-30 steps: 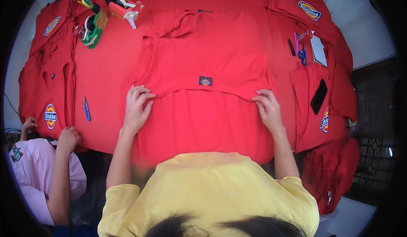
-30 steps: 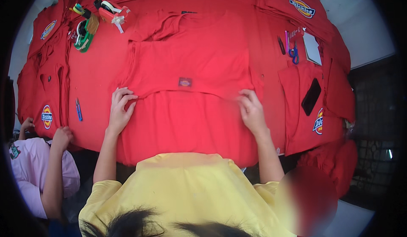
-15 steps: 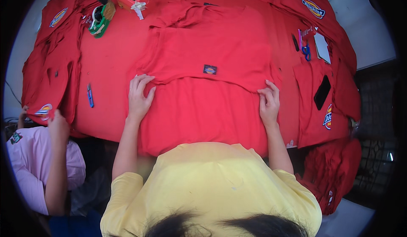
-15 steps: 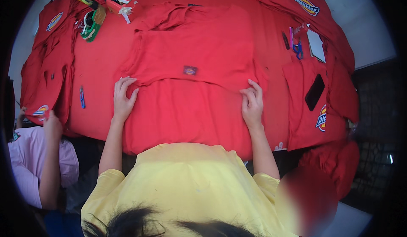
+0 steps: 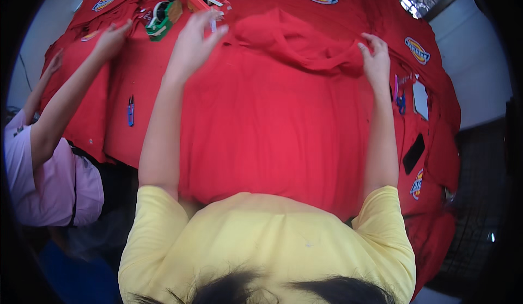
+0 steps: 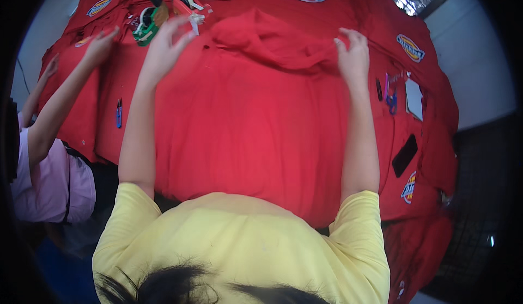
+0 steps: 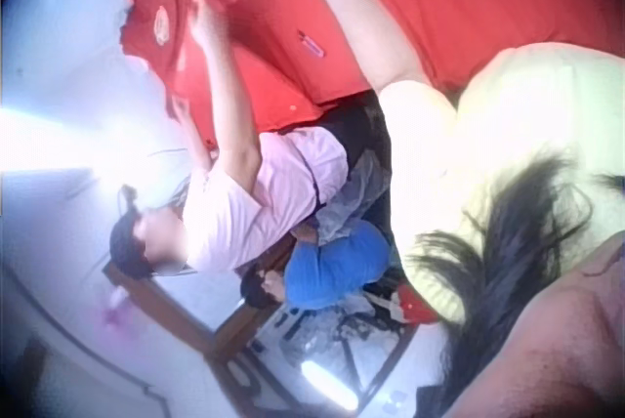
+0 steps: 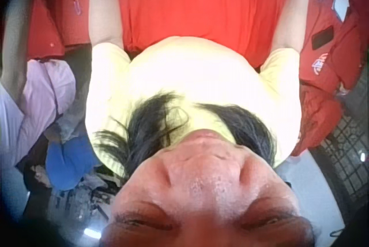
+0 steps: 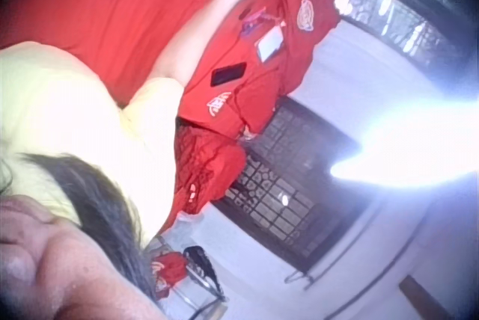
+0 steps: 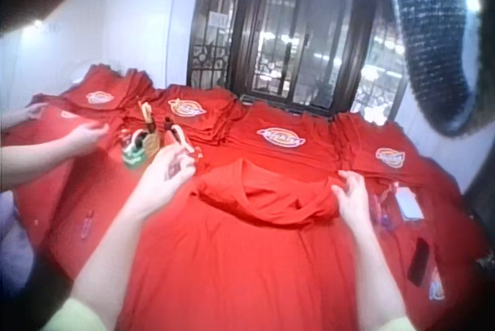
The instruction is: The person trims threads from a stack of red shirts using shears, folds several shirts, and places them onto a large pile on the table.
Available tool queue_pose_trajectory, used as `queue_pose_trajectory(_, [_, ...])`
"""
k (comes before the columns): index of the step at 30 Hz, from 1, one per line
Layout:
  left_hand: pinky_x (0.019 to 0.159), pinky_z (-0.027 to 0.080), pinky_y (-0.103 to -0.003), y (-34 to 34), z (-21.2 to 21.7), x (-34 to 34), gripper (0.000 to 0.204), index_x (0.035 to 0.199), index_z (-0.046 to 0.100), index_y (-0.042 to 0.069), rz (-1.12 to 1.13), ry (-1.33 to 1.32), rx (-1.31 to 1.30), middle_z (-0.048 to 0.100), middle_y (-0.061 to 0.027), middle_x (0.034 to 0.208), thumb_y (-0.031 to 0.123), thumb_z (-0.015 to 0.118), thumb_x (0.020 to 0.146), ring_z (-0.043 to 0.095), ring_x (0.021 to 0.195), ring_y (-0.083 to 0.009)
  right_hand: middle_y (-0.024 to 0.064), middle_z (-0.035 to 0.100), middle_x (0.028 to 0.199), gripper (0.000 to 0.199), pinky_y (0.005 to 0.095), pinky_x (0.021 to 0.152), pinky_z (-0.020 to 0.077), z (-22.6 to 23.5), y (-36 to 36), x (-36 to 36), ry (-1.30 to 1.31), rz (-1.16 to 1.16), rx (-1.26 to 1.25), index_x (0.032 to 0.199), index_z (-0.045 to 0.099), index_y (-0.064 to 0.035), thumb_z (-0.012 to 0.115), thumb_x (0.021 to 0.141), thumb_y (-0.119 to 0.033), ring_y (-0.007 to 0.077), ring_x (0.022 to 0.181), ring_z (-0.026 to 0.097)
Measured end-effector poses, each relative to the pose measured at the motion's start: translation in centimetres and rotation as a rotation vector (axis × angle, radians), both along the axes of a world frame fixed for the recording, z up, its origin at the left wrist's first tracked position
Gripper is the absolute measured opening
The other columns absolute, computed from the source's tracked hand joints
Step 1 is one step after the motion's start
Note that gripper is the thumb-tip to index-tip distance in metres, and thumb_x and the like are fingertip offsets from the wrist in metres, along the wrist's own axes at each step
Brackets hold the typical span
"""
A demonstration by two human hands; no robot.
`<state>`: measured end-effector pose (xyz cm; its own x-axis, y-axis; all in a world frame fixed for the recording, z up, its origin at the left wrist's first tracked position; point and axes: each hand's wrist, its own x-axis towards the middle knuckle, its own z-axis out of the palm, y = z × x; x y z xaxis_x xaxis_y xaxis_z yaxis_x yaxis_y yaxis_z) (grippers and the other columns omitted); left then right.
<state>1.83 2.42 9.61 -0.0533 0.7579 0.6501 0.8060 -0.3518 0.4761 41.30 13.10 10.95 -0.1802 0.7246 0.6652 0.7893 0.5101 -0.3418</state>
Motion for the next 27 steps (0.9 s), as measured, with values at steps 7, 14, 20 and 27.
queue_pose_trajectory(7, [0.081, 0.049, -0.041, -8.1, -7.7, -0.2, 0.036, 0.106, 0.060, 0.004, 0.258, 0.083, -0.630, 0.059, -0.0139, 0.097, 0.025, 0.071, 0.079, 0.059, 0.093, -0.0320, 0.0174, 0.064, 0.104, 0.023, 0.0423, 0.087, 0.0456, -4.2, 6.4, -18.1, -0.179, 0.463, -0.251, 0.101, 0.068, -0.0058, 0.051, 0.088, -0.011, 0.0347, 0.099, 0.060])
queue_pose_trajectory(14, [0.069, 0.049, -0.034, -9.1, -7.6, 0.5, 0.020, 0.101, 0.057, 0.003, 0.254, -0.453, -0.488, 0.062, -0.0109, 0.092, 0.008, 0.065, 0.083, 0.059, 0.076, -0.0210, 0.0142, 0.067, 0.099, 0.022, 0.0375, 0.083, 0.0472, -5.8, 13.9, -25.7, -0.531, 0.381, -0.533, 0.098, 0.069, -0.0080, 0.062, 0.079, -0.015, 0.0284, 0.095, 0.062])
queue_pose_trajectory(20, [0.073, 0.047, -0.025, -8.9, -11.5, -1.7, 0.023, 0.111, 0.058, 0.001, -0.078, -1.198, -0.507, 0.064, -0.0034, 0.095, 0.006, 0.060, 0.089, 0.057, 0.081, -0.0082, 0.0076, 0.064, 0.080, 0.024, 0.0319, 0.066, 0.0491, -2.9, 17.1, -23.4, -0.206, 0.542, -0.719, 0.094, 0.061, -0.0026, 0.068, 0.072, -0.011, 0.0170, 0.074, 0.062])
queue_pose_trajectory(27, [0.069, 0.042, -0.019, -8.5, -11.6, -3.2, 0.018, 0.106, 0.062, 0.003, -0.050, -1.409, -0.635, 0.063, 0.0007, 0.091, 0.012, 0.060, 0.090, 0.055, 0.078, -0.0043, 0.0003, 0.059, 0.077, 0.017, 0.0267, 0.056, 0.0464, 0.3, 16.2, -22.3, 0.035, 0.598, -1.105, 0.095, 0.064, -0.0059, 0.063, 0.082, -0.017, 0.0117, 0.067, 0.055])
